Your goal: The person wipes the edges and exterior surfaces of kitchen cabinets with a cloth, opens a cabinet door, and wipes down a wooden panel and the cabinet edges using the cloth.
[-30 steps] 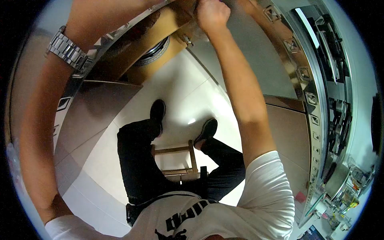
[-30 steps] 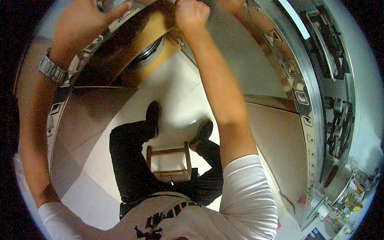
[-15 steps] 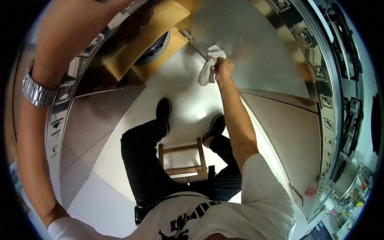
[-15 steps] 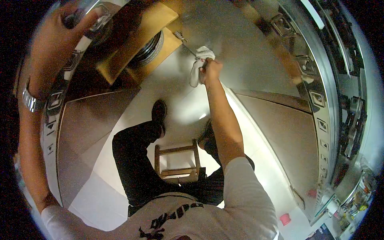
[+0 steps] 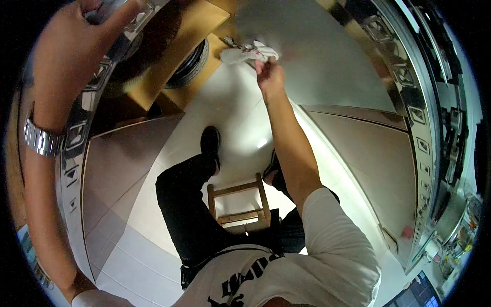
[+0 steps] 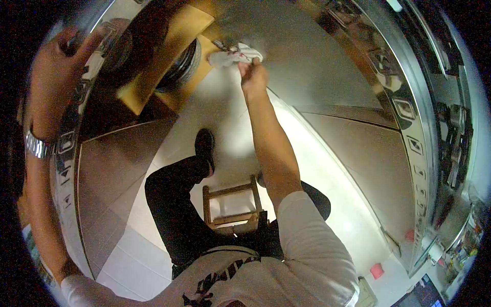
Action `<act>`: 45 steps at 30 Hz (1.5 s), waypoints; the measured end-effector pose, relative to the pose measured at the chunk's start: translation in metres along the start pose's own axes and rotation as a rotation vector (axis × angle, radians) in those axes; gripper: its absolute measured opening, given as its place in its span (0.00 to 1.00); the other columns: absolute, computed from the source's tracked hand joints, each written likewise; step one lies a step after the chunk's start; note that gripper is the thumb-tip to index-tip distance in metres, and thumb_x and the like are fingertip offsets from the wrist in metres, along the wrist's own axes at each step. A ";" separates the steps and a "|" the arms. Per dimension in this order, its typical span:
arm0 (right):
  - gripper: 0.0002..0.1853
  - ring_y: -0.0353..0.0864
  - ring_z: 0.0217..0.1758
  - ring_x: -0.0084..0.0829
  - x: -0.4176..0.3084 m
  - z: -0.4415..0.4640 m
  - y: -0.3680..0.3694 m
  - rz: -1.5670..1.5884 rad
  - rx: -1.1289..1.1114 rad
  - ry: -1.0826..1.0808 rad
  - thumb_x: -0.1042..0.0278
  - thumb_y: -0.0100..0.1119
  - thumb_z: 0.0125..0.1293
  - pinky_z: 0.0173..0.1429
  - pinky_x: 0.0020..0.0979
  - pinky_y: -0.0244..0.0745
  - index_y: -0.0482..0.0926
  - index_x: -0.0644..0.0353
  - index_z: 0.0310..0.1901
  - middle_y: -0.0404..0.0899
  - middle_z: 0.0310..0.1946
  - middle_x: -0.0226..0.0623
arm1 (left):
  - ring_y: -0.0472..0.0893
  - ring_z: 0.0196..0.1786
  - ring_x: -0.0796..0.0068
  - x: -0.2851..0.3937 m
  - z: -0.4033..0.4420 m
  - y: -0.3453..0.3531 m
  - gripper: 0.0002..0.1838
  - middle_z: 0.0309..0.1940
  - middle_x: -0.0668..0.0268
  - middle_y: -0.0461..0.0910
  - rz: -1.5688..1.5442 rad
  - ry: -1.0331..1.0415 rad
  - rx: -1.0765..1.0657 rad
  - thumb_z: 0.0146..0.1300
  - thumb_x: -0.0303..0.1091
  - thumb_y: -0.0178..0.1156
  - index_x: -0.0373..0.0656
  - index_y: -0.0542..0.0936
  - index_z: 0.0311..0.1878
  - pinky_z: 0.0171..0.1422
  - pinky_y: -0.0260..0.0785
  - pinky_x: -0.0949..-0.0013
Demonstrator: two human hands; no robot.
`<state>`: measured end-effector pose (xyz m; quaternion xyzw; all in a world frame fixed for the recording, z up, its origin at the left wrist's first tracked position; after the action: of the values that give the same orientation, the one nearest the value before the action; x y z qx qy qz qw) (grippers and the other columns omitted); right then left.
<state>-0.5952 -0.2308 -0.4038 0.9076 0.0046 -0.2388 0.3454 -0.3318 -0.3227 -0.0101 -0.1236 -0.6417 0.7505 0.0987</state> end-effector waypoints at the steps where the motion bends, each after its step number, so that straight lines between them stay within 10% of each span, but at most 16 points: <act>1: 0.07 0.78 0.34 0.37 -0.013 -0.011 -0.005 0.036 -0.017 0.002 0.68 0.49 0.69 0.47 0.37 0.82 0.73 0.61 0.35 0.75 0.30 0.38 | 0.79 0.23 0.72 0.003 0.001 -0.002 0.33 0.27 0.56 0.81 0.024 -0.008 -0.037 0.57 0.61 0.61 0.37 0.79 0.49 0.31 0.70 0.67; 13: 0.10 0.82 0.41 0.32 -0.176 -0.215 -0.036 0.111 -0.071 -0.541 0.68 0.50 0.69 0.39 0.26 0.84 0.75 0.65 0.44 0.80 0.40 0.43 | 0.82 0.33 0.55 0.016 -0.013 -0.009 0.38 0.32 0.47 0.81 0.334 0.642 0.422 0.58 0.65 0.54 0.36 0.77 0.53 0.42 0.72 0.61; 15: 0.10 0.81 0.43 0.32 -0.180 -0.217 -0.018 -0.143 -0.253 -0.678 0.67 0.52 0.67 0.40 0.26 0.83 0.75 0.64 0.44 0.79 0.43 0.41 | 0.82 0.34 0.56 0.015 -0.006 -0.011 0.41 0.33 0.46 0.81 -0.081 0.085 -0.039 0.55 0.67 0.55 0.33 0.77 0.52 0.45 0.71 0.61; 25: 0.03 0.79 0.28 0.27 -0.050 -0.031 -0.027 -0.509 -0.079 -0.572 0.77 0.57 0.61 0.31 0.30 0.77 0.79 0.65 0.35 0.80 0.28 0.35 | 0.81 0.31 0.63 -0.003 0.004 0.006 0.35 0.31 0.54 0.81 0.155 0.390 -0.010 0.58 0.63 0.57 0.37 0.78 0.52 0.41 0.72 0.67; 29: 0.02 0.79 0.29 0.32 -0.037 -0.002 -0.099 -0.215 0.020 -0.388 0.77 0.54 0.62 0.34 0.33 0.80 0.76 0.64 0.35 0.79 0.32 0.38 | 0.80 0.30 0.69 0.002 0.004 0.004 0.35 0.33 0.60 0.82 -0.082 -0.002 -0.072 0.58 0.64 0.57 0.39 0.77 0.52 0.38 0.71 0.69; 32: 0.03 0.77 0.32 0.35 -0.073 -0.037 -0.120 -0.192 0.185 -0.370 0.79 0.50 0.62 0.38 0.37 0.80 0.74 0.63 0.31 0.76 0.29 0.37 | 0.81 0.39 0.67 -0.013 0.008 0.013 0.28 0.42 0.58 0.80 -0.083 -0.078 -0.121 0.62 0.55 0.57 0.44 0.75 0.57 0.45 0.73 0.68; 34: 0.04 0.75 0.30 0.33 -0.100 -0.069 -0.126 -0.186 0.186 -0.390 0.79 0.51 0.62 0.38 0.37 0.80 0.73 0.63 0.30 0.73 0.27 0.36 | 0.78 0.50 0.64 -0.037 0.020 0.029 0.23 0.53 0.54 0.75 0.249 0.605 0.085 0.66 0.34 0.54 0.54 0.68 0.65 0.55 0.72 0.66; 45: 0.02 0.80 0.34 0.29 -0.148 -0.144 -0.100 -0.349 0.139 -0.866 0.81 0.54 0.63 0.36 0.30 0.79 0.76 0.66 0.36 0.79 0.34 0.38 | 0.73 0.59 0.56 -0.071 0.034 0.050 0.38 0.61 0.54 0.68 0.304 0.667 0.017 0.59 0.15 0.47 0.62 0.60 0.70 0.64 0.67 0.63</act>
<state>-0.6812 -0.0409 -0.3082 0.7311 -0.0034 -0.6496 0.2085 -0.2748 -0.3842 -0.0505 -0.4545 -0.5425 0.6802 0.1910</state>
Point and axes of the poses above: each hand's wrist, its own z-axis towards the middle knuckle, its own y-axis out of the palm, x = y × z, the point moved 3 cm from there along z, towards the middle knuckle
